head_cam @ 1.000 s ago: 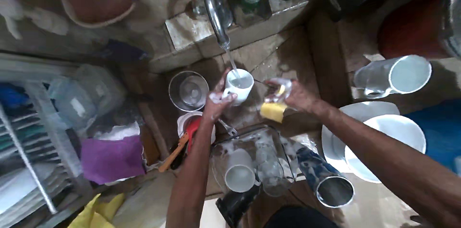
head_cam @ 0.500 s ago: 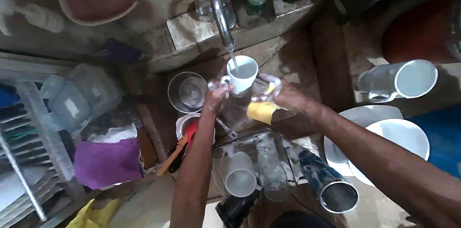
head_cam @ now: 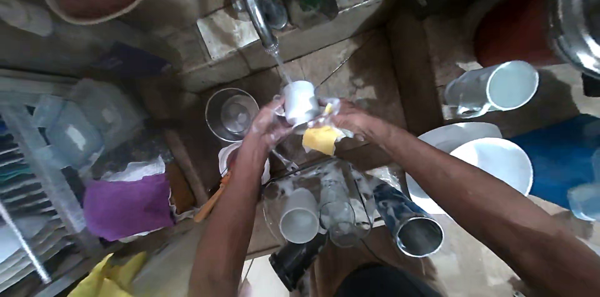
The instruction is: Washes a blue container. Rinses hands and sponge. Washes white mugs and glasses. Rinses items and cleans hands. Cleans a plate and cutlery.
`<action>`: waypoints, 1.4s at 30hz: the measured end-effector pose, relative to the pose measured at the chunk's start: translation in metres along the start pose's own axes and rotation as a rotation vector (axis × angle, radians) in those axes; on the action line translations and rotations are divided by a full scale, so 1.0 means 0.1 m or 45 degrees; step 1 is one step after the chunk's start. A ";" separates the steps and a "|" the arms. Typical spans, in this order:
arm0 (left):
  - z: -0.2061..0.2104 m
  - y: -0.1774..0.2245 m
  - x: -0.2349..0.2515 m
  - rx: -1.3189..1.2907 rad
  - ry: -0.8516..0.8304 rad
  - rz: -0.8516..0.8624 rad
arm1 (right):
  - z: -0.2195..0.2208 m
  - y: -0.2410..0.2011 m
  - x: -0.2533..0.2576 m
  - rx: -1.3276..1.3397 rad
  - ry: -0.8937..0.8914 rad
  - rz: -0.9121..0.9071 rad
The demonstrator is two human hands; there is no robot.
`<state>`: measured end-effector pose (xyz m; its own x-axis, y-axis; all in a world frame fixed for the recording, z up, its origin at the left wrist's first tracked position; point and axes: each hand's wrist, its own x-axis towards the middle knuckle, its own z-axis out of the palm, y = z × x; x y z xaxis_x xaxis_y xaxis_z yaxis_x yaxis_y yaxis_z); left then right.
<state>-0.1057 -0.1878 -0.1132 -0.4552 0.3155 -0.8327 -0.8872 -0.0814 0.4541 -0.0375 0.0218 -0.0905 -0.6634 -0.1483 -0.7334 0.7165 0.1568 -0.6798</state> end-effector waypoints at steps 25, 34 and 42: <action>0.78 -0.04 -0.53 1.084 -0.328 1.852 | -1.02 -0.15 -1.61 -0.311 0.706 -1.115; 0.91 0.04 -0.68 1.331 -0.215 1.517 | -0.73 -0.16 -1.02 -0.404 0.427 -0.750; 1.35 0.10 -0.75 2.020 0.125 1.198 | -0.62 0.03 -0.85 0.614 0.160 -0.160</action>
<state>-0.0700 -0.0846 -0.0037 -0.7515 0.6435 -0.1456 0.5002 0.6997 0.5101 0.0081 0.0951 -0.0306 -0.7506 -0.0141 -0.6607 0.6277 -0.3276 -0.7061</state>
